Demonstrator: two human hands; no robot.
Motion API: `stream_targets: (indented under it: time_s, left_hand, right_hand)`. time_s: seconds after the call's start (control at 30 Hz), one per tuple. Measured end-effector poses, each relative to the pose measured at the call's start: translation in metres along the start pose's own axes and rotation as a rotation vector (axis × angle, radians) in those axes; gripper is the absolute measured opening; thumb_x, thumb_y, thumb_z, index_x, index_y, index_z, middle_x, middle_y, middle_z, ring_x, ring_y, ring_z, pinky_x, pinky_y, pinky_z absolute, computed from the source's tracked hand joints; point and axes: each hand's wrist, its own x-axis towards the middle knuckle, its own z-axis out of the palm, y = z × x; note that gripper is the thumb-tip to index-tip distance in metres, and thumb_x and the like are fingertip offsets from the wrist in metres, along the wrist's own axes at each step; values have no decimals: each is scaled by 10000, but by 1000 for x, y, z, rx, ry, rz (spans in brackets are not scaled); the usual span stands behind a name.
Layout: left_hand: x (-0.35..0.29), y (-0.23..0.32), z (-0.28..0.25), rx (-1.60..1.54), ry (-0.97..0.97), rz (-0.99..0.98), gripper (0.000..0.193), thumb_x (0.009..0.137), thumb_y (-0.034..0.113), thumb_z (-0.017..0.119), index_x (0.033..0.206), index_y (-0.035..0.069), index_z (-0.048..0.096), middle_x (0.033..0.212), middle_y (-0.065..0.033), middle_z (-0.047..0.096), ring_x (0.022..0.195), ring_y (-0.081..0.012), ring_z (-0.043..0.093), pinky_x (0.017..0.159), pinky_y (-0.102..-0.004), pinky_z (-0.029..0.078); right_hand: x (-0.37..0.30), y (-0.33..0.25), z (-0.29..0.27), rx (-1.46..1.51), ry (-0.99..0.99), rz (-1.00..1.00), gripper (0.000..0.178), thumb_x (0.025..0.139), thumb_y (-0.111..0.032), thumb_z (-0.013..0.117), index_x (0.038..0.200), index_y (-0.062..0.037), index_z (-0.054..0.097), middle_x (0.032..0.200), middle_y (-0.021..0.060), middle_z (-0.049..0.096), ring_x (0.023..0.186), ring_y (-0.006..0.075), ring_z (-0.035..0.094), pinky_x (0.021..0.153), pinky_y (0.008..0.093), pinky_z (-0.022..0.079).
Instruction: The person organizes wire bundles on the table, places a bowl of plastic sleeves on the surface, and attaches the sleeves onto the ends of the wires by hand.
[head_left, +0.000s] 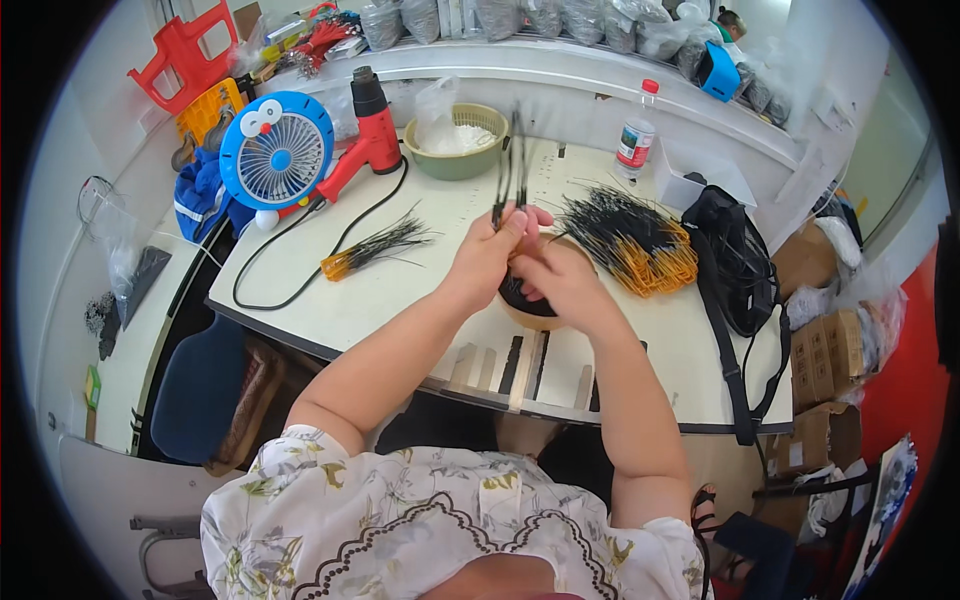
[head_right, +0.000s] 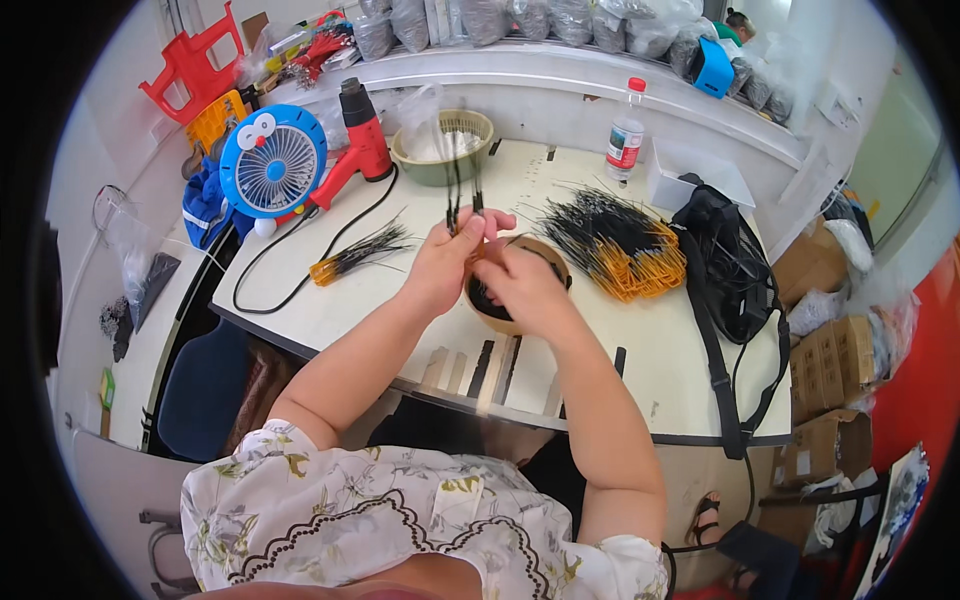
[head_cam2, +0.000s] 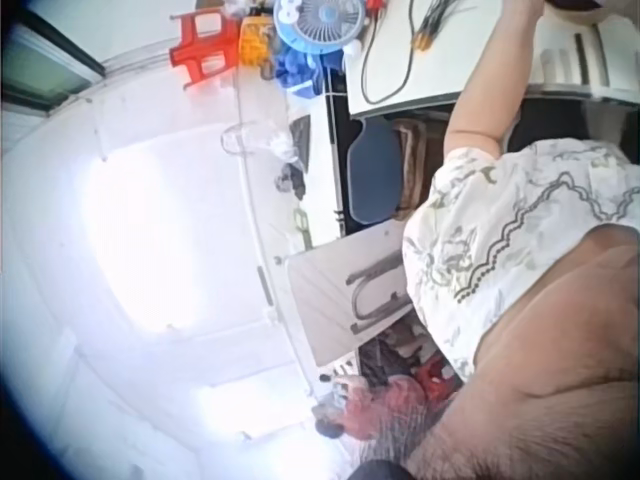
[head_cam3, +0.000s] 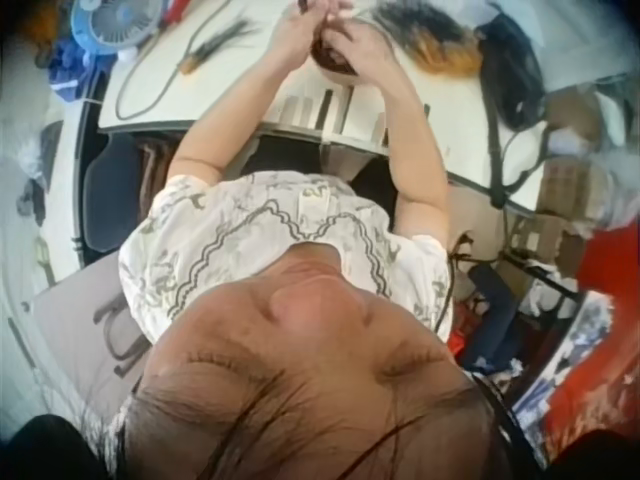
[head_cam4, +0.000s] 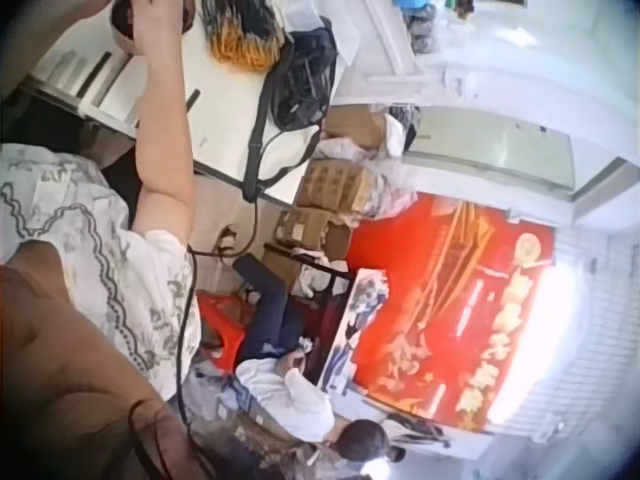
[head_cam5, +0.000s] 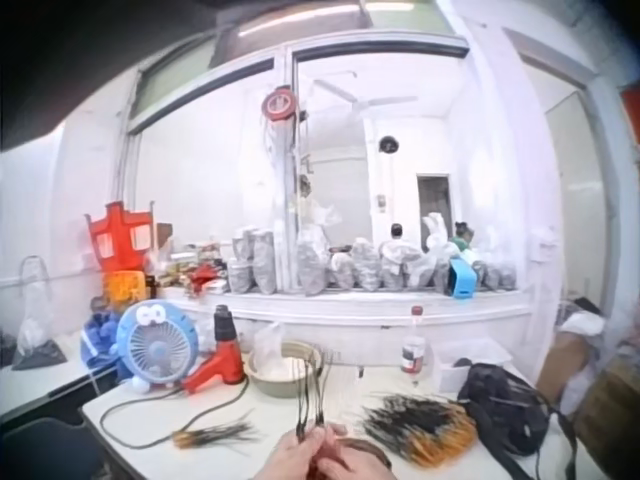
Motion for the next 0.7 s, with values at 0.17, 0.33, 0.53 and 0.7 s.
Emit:
stream_targets:
  time_s: [0.17, 0.33, 0.53, 0.7]
  left_hand:
    - [3, 9, 12, -96, 166, -94, 204, 983, 222, 446, 917, 52, 538, 871, -41, 580, 712, -119, 575, 550, -245, 483]
    - [2, 13, 6, 160, 92, -436, 202, 966, 195, 477, 890, 41, 582, 788, -15, 554, 632, -80, 491, 496, -197, 366]
    - [4, 8, 1, 207, -165, -400, 215, 945, 207, 513, 903, 27, 624, 732, 6, 527, 555, -56, 429, 463, -202, 318]
    - [7, 13, -6, 150, -277, -557, 223, 957, 216, 493, 893, 38, 611, 696, 31, 500, 541, -39, 391, 452, -185, 281]
  right_hand:
    - [6, 14, -20, -9, 185, -136, 165, 868, -144, 616, 966, -13, 596, 743, -12, 567, 638, 41, 482, 548, 196, 384]
    - [12, 14, -14, 111, 326, -189, 156, 845, -99, 636, 961, 6, 629, 708, -7, 577, 582, 38, 461, 524, 181, 362]
    - [15, 20, -25, 343, 291, -110, 130, 840, -80, 642, 941, 1, 660, 690, 10, 590, 540, 44, 451, 497, 181, 349]
    - [15, 23, -31, 470, 314, -175, 122, 840, -85, 651, 936, -8, 651, 728, 20, 605, 573, 43, 483, 497, 183, 357]
